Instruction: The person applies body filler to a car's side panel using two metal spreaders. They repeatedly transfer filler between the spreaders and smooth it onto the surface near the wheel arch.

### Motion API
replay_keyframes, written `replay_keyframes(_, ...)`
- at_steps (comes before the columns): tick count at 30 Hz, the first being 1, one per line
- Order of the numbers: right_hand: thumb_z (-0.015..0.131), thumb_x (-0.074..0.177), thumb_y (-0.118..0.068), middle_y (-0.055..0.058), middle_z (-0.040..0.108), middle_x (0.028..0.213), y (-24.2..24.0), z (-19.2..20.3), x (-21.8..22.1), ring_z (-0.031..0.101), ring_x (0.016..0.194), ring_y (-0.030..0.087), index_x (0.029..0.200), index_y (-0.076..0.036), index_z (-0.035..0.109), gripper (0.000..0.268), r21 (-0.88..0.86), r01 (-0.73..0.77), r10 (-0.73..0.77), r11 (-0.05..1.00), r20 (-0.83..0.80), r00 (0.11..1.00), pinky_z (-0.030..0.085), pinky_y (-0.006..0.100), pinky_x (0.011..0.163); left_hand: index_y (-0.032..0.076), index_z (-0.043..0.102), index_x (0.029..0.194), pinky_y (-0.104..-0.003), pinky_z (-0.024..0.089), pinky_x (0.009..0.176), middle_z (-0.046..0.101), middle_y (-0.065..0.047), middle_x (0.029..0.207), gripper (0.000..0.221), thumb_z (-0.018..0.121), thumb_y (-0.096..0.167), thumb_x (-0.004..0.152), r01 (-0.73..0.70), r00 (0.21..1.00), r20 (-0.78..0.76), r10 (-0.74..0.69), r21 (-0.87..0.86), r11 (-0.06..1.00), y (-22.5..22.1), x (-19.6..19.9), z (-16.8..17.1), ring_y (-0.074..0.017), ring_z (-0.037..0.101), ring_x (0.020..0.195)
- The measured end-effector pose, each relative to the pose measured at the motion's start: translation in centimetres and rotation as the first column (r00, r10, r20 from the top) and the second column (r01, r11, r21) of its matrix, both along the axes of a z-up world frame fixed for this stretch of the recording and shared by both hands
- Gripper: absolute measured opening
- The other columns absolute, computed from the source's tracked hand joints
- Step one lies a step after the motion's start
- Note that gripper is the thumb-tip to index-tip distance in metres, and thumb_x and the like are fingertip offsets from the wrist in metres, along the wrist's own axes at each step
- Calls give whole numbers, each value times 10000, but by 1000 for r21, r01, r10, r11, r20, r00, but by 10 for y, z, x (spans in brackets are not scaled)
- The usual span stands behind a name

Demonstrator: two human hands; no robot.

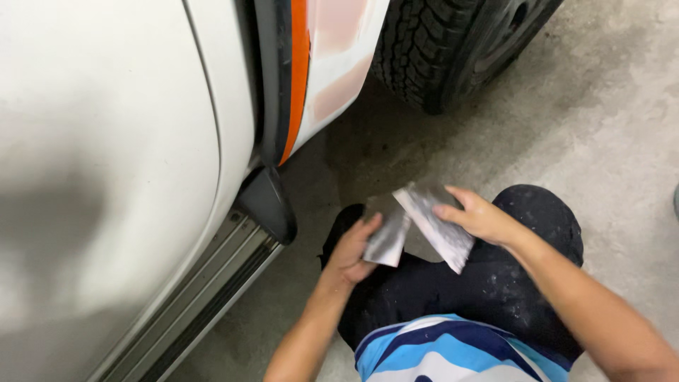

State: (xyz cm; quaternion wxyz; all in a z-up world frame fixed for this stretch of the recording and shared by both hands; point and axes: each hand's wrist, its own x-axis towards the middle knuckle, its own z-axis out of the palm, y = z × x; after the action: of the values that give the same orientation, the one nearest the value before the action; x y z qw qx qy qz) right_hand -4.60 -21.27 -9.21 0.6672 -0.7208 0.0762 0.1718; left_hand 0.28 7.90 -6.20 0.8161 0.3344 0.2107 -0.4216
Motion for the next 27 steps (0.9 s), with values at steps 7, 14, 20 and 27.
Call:
replay_keyframes(7,661,973,-285,204,688,1197,13,54,-30,666,1107,249,1331,57,553,507,-302,358,-209,884,429,879,519,346,938,33,510,1383,-459,560,980,659,-128,1257,554,644,356,953,-432,897,220,385,243,868,-15,14,51,-271,653,1154)
replay_keyframes(14,561,1011,-173,167,668,1134,59,98,-53,693,1029,231,1328,5,622,368,-156,245,-120,957,556,823,552,324,878,7,570,1370,-423,514,1024,657,-140,1294,559,649,380,962,-400,909,-48,414,174,900,-50,4,35,-266,642,1168)
replay_keyframes(20,655,985,-222,169,697,1092,25,145,-19,682,986,252,1172,14,652,302,-433,339,-100,835,486,868,529,360,855,27,502,1408,-442,480,1061,587,-106,1349,563,653,378,994,-469,818,377,434,2,883,5,34,22,-263,582,1225)
replay_keyframes(27,597,1122,-180,52,641,1075,24,239,51,603,950,121,1323,22,557,287,62,367,-242,928,849,469,516,264,870,10,287,1536,-423,345,1150,433,-133,1528,777,628,463,1005,-196,973,220,65,648,736,4,1,-77,-244,444,1384)
